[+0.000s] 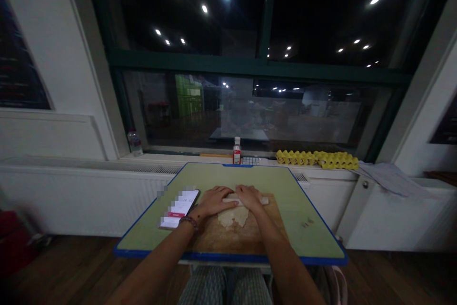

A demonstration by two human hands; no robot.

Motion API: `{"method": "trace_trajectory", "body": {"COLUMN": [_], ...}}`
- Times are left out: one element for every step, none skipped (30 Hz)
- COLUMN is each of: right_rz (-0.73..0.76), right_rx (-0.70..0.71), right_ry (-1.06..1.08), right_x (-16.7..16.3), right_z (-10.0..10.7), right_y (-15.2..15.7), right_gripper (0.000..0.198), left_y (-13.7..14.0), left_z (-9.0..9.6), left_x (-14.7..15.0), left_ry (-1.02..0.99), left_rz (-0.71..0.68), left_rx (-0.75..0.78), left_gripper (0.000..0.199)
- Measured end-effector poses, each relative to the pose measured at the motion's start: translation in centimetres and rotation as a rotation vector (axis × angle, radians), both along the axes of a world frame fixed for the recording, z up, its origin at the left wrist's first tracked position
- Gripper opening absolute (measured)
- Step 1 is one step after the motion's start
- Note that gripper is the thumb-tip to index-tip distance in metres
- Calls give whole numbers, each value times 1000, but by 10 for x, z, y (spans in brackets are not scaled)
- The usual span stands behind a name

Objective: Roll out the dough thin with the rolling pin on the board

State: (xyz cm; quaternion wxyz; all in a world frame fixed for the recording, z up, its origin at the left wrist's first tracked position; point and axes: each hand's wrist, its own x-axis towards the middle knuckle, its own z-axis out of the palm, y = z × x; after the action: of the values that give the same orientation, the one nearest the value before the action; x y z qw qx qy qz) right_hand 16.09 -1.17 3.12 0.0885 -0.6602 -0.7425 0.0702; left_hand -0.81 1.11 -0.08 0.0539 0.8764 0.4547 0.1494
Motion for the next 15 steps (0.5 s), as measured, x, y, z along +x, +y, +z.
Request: {"method": "trace_trajectory", "body": {"right_rz": [2, 2, 1, -1, -3, -6, -8, -11, -13, -16, -17, -18, -18, -15, -12], "right_rx": [0, 0, -1, -1, -1, -2, -3, -4, -5, -6, -8, -9, -10, -11, -12], "right_ry": [0, 0, 0, 0, 1, 2, 3, 5, 7, 9, 10, 12, 14, 15, 17], "right_x": [0, 0, 0, 0, 1, 1, 1, 1, 1, 1, 1, 2, 2, 2, 2], "right_z": [0, 0, -1, -1, -1, -2, -3, -3, -4, -5, -6, -7, -8, -9, -10], "right_y": [1, 1, 1, 2, 2, 2, 2, 2, 2, 2, 3, 4, 5, 6, 7], "right_gripper": [38, 38, 38, 38, 38, 38, 38, 38, 39, 38, 38, 37, 37, 37, 36], "left_y": [0, 1, 1, 2, 3, 3, 3, 3, 3, 3, 2, 1, 0, -1, -2], "left_z": [0, -1, -1, -2, -2, -2, -3, -3, -3, -2, -1, 0, 1, 2, 3], "left_x": [0, 0, 0, -1, -1, -2, -2, -3, -3, -3, -2, -2, -2, -2, -2], "left_ry": [0, -3, -8, -13, -17, -17, -16, -14, -11, -8, -4, -1, 2, 4, 5], "left_rz": [-2, -8, -18, -31, -43, -51, -54, -52, -47, -42, -39, -38, -38, -37, -36], "left_rx": [0, 2, 5, 7, 9, 8, 6, 4, 1, -1, -1, 0, 2, 4, 3], "left_gripper": [68, 67, 65, 63, 61, 58, 56, 54, 53, 53, 53, 54, 55, 55, 56]}}
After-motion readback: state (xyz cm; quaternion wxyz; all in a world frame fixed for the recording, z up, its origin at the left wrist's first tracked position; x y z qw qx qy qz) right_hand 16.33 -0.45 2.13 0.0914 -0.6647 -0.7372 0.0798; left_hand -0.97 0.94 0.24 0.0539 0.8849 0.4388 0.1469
